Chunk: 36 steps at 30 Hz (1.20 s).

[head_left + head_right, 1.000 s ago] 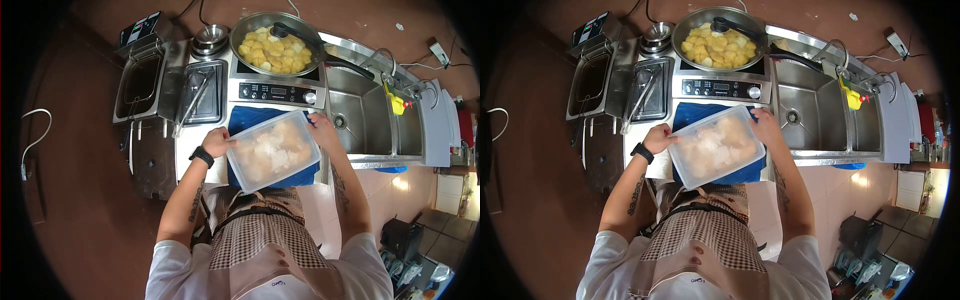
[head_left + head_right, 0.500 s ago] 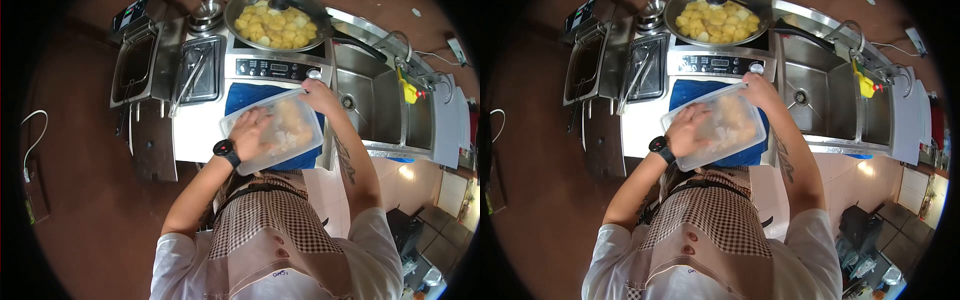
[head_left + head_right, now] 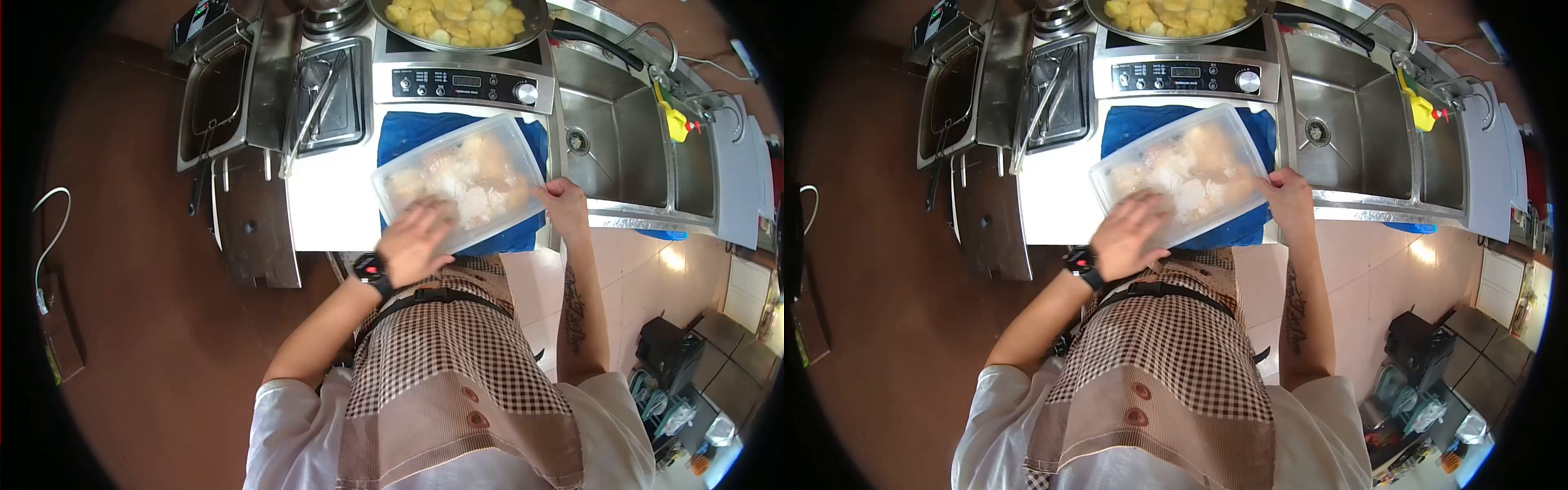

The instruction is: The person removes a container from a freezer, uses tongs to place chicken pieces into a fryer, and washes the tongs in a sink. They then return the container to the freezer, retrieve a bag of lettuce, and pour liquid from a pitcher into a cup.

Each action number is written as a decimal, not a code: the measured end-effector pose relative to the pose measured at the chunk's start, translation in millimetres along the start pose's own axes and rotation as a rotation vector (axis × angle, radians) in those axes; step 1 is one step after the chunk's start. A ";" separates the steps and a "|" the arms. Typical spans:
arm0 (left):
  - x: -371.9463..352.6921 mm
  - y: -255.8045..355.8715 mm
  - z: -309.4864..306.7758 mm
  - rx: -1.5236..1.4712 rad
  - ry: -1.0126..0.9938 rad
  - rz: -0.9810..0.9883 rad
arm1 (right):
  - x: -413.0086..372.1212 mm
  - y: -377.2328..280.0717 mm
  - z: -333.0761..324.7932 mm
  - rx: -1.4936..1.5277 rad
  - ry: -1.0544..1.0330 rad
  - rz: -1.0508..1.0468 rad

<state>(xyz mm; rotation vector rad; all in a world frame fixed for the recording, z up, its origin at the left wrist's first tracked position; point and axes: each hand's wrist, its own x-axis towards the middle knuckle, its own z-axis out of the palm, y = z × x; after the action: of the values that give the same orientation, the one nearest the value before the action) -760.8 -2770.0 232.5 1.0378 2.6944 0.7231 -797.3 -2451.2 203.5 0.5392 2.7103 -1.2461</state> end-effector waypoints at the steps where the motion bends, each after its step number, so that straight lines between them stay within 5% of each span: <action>1: 5.9 4.0 2.4 -0.023 -0.053 0.028 | -2.4 -6.3 -1.5 0.001 -0.015 0.053; 8: -3.8 -28.4 -23.2 -0.058 -0.167 0.197 | -5.9 -8.9 3.2 0.056 0.008 0.229; 12: -12.8 -28.3 -19.7 0.227 -0.339 0.204 | -23.0 -6.3 11.0 0.065 0.026 0.293; 15: -19.8 -23.3 6.4 0.503 -0.323 0.288 | -50.5 -19.2 36.2 -0.194 0.217 0.133; 20: -6.3 -3.1 4.9 0.611 -0.464 0.330 | -119.8 -34.5 68.7 -0.204 0.416 0.021; 25: -6.2 5.6 1.1 0.674 -0.526 0.317 | -149.3 -42.6 86.8 0.144 0.335 0.254; 30: -8.1 13.5 6.6 0.705 -0.553 0.299 | -172.3 -34.6 126.3 0.227 0.204 0.273; 34: -10.0 11.8 14.2 0.695 -0.536 0.248 | -187.9 -57.8 130.3 0.039 0.310 0.000; 36: -18.8 4.8 26.9 0.637 -0.397 0.255 | -188.8 -73.4 122.9 -0.186 0.368 -0.347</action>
<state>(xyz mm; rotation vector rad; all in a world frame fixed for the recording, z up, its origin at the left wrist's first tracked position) -735.4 -2769.3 211.1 1.4824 2.4893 -0.3325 -654.0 -2639.1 221.2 0.3088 3.3004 -1.0233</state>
